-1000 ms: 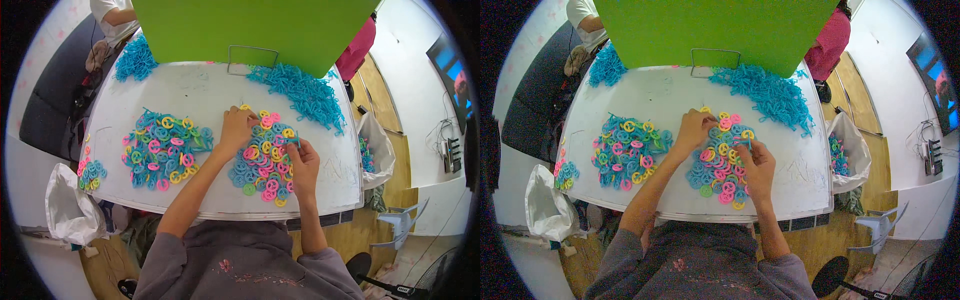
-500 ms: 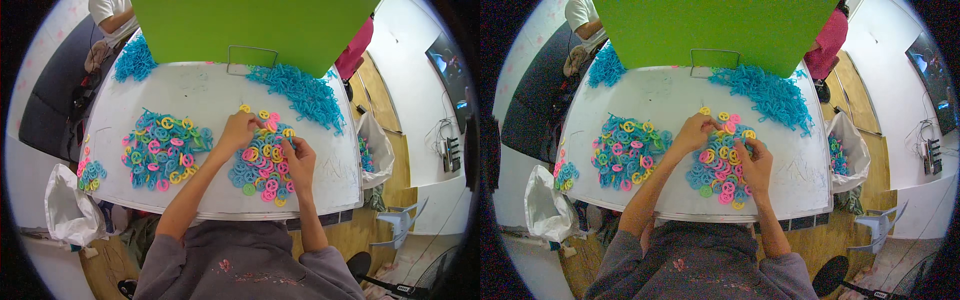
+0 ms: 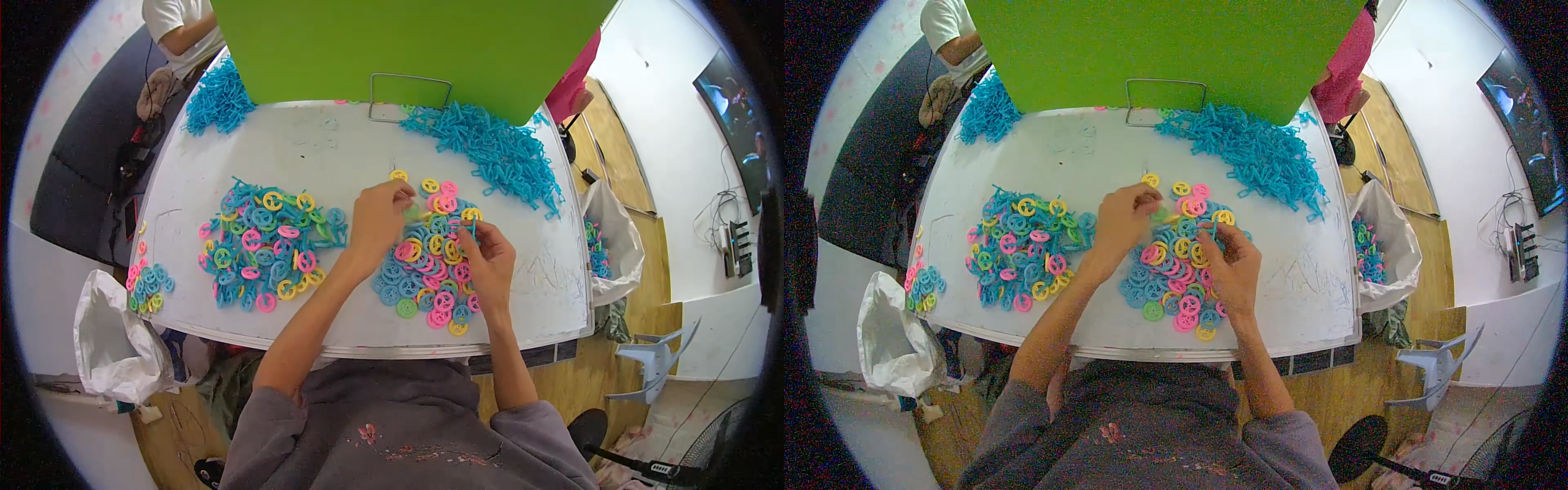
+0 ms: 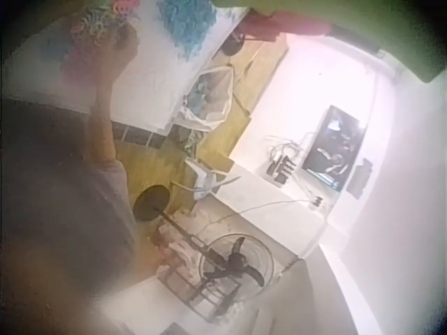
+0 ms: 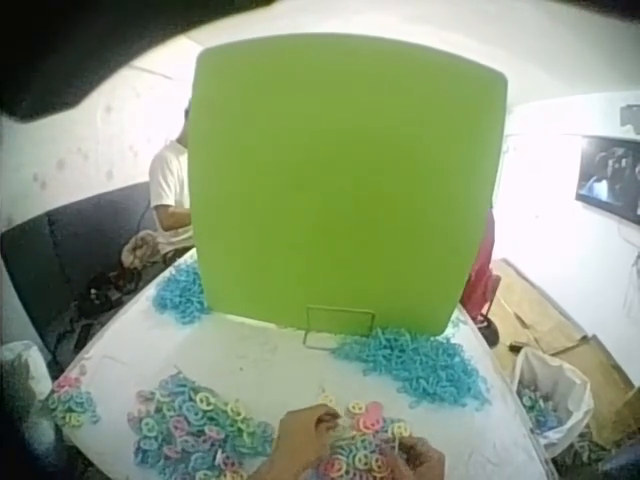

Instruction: Assembling colorful plastic rings by linking them together.

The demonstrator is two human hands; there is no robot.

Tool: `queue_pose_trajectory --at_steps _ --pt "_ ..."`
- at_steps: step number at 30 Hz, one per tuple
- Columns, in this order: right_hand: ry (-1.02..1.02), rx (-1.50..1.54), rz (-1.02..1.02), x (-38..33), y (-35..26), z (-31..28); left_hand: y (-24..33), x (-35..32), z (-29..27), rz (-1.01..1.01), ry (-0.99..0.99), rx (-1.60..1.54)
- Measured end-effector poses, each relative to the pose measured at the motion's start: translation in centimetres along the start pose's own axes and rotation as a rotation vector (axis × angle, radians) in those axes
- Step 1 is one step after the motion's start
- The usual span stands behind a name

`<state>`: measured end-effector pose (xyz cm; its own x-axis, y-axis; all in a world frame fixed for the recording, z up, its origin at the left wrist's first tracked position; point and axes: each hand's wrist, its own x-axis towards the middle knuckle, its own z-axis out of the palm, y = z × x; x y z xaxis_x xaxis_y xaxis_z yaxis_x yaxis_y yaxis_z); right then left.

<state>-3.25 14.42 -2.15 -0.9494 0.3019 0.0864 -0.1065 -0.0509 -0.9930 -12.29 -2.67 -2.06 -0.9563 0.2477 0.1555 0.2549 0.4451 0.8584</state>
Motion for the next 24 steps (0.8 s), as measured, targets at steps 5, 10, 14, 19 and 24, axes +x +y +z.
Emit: queue_pose_trajectory --at_steps 5,10,14,19,24 --pt "-0.04 -0.072 -0.005 -0.1 -0.3 0.1 2.1 -1.6 -1.0 -0.044 0.086 -0.182" --pt "-0.077 -0.033 0.049 -0.6 -1.5 1.1 3.7 -5.0 -1.4 -0.127 -0.069 -0.683" --pt "-0.139 -0.005 -0.007 -0.8 -0.5 1.1 3.2 -5.5 -0.7 -0.142 -0.078 -0.704" --pt "-0.167 -0.121 -0.029 -1.0 0.2 0.8 3.2 -5.5 -0.7 -0.184 -0.021 -0.707" --pt "-0.213 -0.142 -0.067 -1.5 -0.4 1.3 3.4 -5.7 -0.8 -0.188 -0.027 -0.607"
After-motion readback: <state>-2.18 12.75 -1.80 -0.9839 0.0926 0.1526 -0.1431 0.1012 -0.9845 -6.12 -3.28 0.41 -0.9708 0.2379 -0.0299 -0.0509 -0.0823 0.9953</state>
